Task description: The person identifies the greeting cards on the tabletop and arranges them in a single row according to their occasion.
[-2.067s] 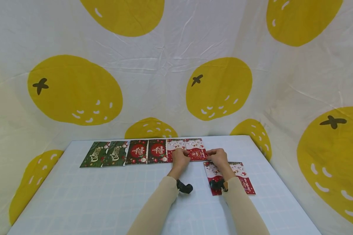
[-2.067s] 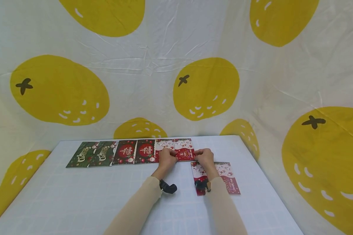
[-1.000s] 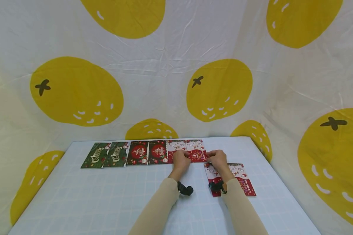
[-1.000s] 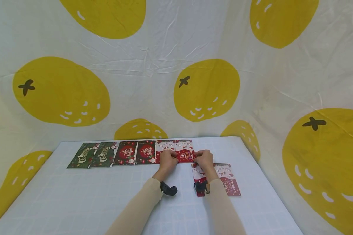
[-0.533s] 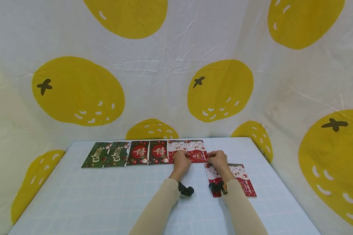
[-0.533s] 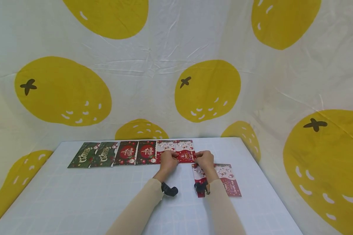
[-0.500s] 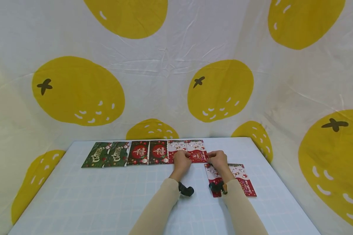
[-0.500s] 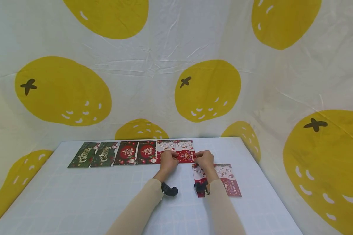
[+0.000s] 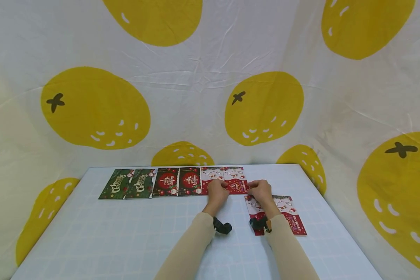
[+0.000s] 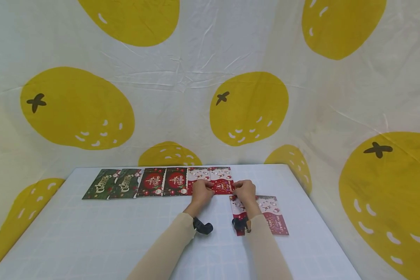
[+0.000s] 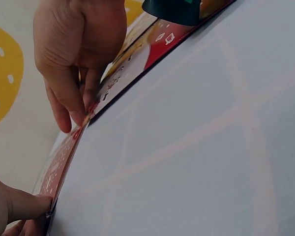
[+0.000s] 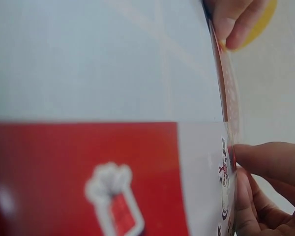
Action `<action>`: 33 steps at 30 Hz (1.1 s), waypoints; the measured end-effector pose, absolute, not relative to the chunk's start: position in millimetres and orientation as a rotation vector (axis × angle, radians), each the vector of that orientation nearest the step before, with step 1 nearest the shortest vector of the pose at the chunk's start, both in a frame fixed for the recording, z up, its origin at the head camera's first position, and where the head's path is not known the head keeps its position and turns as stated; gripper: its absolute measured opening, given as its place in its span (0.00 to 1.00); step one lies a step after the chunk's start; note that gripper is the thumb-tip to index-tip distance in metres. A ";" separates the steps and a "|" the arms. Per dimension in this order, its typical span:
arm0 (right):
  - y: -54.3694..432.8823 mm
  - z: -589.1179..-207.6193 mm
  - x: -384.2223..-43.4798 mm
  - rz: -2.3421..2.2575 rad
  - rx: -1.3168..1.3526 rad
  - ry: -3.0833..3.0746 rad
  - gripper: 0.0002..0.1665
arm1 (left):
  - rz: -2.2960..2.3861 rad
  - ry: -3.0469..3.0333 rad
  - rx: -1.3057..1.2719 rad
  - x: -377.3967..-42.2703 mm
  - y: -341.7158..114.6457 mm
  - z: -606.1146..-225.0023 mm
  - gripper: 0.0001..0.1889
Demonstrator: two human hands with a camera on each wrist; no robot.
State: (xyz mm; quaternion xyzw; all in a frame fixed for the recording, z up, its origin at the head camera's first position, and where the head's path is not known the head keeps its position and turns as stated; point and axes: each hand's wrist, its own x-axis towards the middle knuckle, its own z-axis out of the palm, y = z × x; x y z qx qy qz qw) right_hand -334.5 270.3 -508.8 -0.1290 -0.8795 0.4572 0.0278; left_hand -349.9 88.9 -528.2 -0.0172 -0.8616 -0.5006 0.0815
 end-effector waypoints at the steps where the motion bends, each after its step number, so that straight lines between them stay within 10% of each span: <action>1: 270.4 -509.0 -334.5 1.411 -0.398 -2.715 0.16 | -1.496 -2.572 -0.054 -349.6 89.1 -528.3 0.10; 33: 273.4 -509.0 -327.2 1.487 -0.407 -2.597 0.17 | -1.544 -2.482 -0.161 -342.5 88.6 -517.8 0.12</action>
